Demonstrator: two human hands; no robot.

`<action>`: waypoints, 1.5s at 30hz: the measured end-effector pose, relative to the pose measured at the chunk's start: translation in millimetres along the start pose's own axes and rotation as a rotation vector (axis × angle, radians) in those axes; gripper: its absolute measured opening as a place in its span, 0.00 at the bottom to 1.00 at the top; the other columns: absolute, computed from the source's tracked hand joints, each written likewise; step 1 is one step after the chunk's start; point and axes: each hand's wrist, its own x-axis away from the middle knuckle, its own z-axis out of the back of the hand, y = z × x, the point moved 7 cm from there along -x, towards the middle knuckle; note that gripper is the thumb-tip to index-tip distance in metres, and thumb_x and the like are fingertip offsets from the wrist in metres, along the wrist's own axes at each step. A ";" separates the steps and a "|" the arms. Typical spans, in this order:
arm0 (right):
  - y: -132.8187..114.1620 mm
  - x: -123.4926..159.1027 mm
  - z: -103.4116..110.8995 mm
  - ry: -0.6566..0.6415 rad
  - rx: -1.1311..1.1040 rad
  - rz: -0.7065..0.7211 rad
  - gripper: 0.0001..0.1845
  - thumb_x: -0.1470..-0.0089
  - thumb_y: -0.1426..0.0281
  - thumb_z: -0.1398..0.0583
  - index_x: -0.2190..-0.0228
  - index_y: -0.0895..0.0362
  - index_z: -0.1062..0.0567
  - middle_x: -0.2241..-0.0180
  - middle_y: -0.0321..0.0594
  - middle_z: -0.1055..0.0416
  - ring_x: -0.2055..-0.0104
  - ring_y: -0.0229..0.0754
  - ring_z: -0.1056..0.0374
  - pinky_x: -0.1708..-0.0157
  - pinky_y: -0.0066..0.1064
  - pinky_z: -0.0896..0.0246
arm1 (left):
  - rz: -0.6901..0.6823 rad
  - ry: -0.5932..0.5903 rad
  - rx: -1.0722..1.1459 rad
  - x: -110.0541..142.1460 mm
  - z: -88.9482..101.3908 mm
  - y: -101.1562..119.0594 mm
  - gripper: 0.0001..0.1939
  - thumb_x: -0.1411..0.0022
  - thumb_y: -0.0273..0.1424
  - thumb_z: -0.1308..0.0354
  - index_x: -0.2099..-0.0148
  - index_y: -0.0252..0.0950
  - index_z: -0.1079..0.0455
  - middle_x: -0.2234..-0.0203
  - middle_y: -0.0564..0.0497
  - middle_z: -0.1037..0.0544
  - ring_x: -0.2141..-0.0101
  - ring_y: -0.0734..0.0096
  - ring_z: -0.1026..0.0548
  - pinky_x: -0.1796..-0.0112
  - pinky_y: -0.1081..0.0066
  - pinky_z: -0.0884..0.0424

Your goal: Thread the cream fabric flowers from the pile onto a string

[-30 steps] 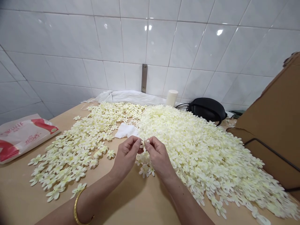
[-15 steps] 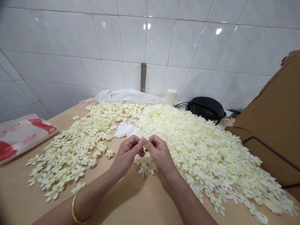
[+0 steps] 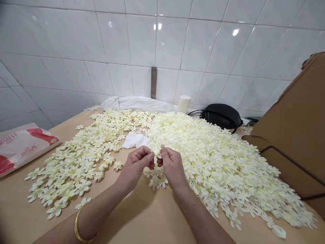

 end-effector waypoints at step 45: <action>-1.5 -3.5 -2.7 -0.111 -0.158 -0.010 0.20 0.55 0.57 0.42 0.85 0.58 0.36 0.85 0.31 0.42 0.80 0.32 0.44 0.77 0.26 0.45 | 0.182 -0.015 0.209 -4.3 0.6 -14.5 0.05 0.59 0.27 0.40 0.78 0.31 0.34 0.86 0.52 0.28 0.83 0.77 0.31 0.77 0.74 0.34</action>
